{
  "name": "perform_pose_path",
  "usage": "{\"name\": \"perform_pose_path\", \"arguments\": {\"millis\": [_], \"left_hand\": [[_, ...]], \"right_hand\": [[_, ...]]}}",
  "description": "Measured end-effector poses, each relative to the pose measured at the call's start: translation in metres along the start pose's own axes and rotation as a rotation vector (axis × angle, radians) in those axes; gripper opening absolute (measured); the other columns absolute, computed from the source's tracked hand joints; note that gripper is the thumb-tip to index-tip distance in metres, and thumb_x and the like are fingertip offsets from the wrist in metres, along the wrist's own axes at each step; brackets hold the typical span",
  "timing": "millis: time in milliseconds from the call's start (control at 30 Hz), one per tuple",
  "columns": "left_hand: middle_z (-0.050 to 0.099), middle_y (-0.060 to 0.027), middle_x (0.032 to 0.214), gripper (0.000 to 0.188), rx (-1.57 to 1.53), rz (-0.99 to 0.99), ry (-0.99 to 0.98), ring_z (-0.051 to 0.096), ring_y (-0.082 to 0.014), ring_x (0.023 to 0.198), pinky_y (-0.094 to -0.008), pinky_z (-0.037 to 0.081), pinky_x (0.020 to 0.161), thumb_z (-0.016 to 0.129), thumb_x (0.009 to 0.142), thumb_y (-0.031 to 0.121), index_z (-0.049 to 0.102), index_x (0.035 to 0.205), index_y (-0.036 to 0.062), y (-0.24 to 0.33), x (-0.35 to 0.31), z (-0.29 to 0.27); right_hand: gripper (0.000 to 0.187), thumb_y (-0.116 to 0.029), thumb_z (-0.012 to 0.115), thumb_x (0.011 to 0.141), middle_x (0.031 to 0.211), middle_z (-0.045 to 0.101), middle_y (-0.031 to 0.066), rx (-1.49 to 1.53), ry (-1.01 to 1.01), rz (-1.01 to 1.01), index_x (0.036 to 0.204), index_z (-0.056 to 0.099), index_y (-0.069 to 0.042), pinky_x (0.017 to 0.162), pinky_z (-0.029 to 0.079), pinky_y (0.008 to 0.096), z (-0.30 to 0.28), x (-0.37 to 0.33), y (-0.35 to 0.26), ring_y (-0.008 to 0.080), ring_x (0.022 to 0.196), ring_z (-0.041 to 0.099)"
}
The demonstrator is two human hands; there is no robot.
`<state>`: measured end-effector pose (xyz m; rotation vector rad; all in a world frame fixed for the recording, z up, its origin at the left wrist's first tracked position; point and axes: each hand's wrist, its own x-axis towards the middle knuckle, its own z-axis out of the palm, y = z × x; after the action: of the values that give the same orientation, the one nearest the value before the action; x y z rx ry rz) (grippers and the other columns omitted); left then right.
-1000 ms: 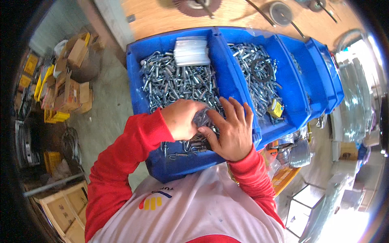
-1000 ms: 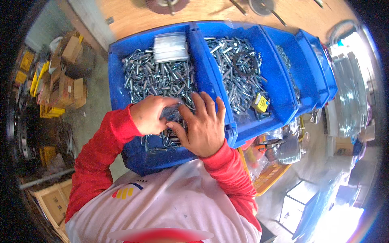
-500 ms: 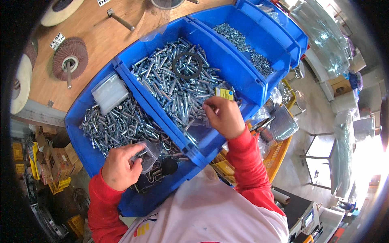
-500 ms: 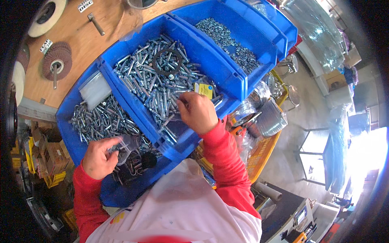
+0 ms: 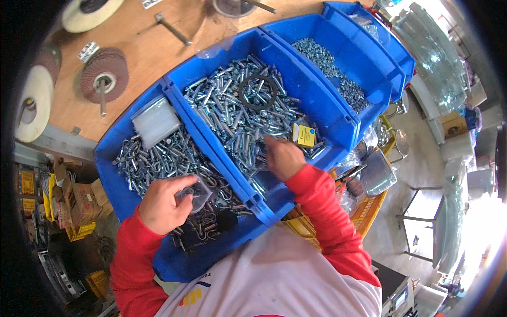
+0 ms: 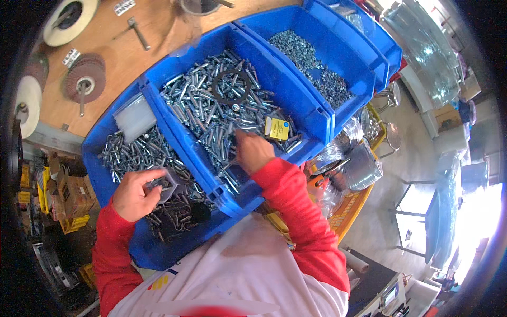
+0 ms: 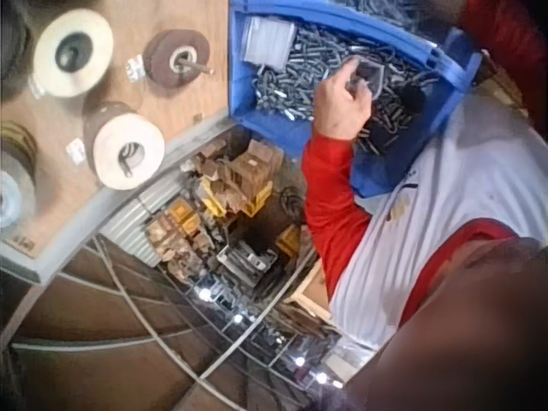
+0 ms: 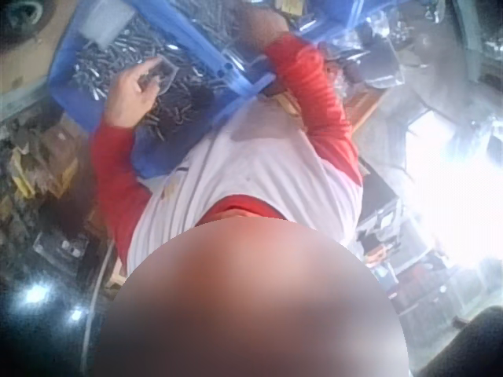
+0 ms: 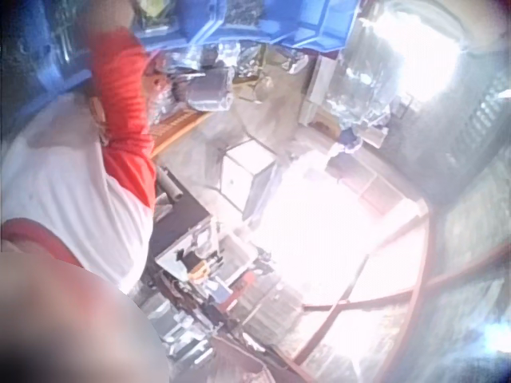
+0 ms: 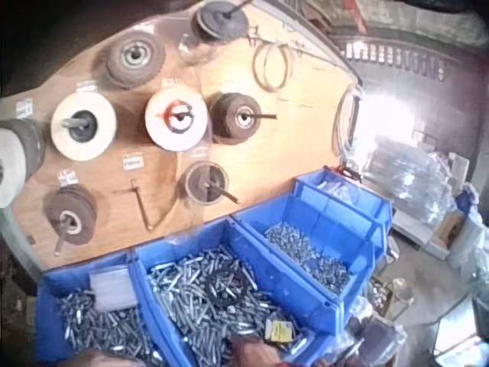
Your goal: The person repeatedly picks metal fasteners from a blue bin and places them into small clear plastic bags. They seal each bag and set it aside, continuing the cycle throughout the clip.
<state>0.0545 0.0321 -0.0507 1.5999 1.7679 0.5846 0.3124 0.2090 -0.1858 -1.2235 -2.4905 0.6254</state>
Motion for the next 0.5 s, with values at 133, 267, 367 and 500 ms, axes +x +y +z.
{"name": "perform_pose_path", "arguments": {"millis": [133, 267, 367, 500], "left_hand": [[0.074, -0.0223, 0.098, 0.033, 0.059, 0.168, 0.049, 0.072, -0.0287, 0.073, -0.0372, 0.056, 0.067, 0.068, 0.082, 0.007, 0.07, 0.114, -0.0041, -0.016, 0.009, 0.002], [0.073, -0.0227, 0.096, 0.032, 0.041, 0.138, 0.041, 0.071, -0.0378, 0.081, -0.0427, 0.057, 0.075, 0.07, 0.081, 0.012, 0.072, 0.11, -0.001, -0.026, 0.014, 0.01], [0.073, -0.0228, 0.094, 0.03, 0.03, 0.192, 0.031, 0.071, -0.0378, 0.079, -0.0424, 0.057, 0.074, 0.07, 0.081, 0.012, 0.072, 0.109, 0.0008, -0.029, 0.013, 0.011], [0.074, -0.0234, 0.097, 0.034, 0.07, 0.271, 0.043, 0.073, -0.0287, 0.07, -0.0365, 0.057, 0.066, 0.071, 0.08, 0.009, 0.072, 0.112, -0.0026, -0.031, 0.01, 0.01]], "right_hand": [[0.021, -0.006, 0.061, 0.086, 0.092, 0.07, 0.0232, 0.219, 0.295, -0.031, 0.104, 0.071, 0.001, 0.076, 0.055, 0.047, -0.018, -0.027, 0.003, 0.0415, 0.083, 0.068], [0.017, -0.009, 0.066, 0.086, 0.087, 0.068, 0.0212, 0.168, 0.301, -0.008, 0.1, 0.073, -0.002, 0.074, 0.054, 0.0469, -0.034, -0.031, -0.007, 0.0406, 0.078, 0.067], [0.02, -0.007, 0.065, 0.084, 0.086, 0.066, 0.0156, -0.122, 0.119, -0.052, 0.102, 0.075, -0.008, 0.072, 0.055, 0.0453, -0.025, -0.02, -0.009, 0.0357, 0.081, 0.068], [0.022, -0.007, 0.062, 0.081, 0.089, 0.063, 0.012, -0.389, -0.061, -0.301, 0.099, 0.073, -0.011, 0.073, 0.057, 0.0451, 0.008, 0.008, 0.001, 0.0316, 0.088, 0.067]]}}
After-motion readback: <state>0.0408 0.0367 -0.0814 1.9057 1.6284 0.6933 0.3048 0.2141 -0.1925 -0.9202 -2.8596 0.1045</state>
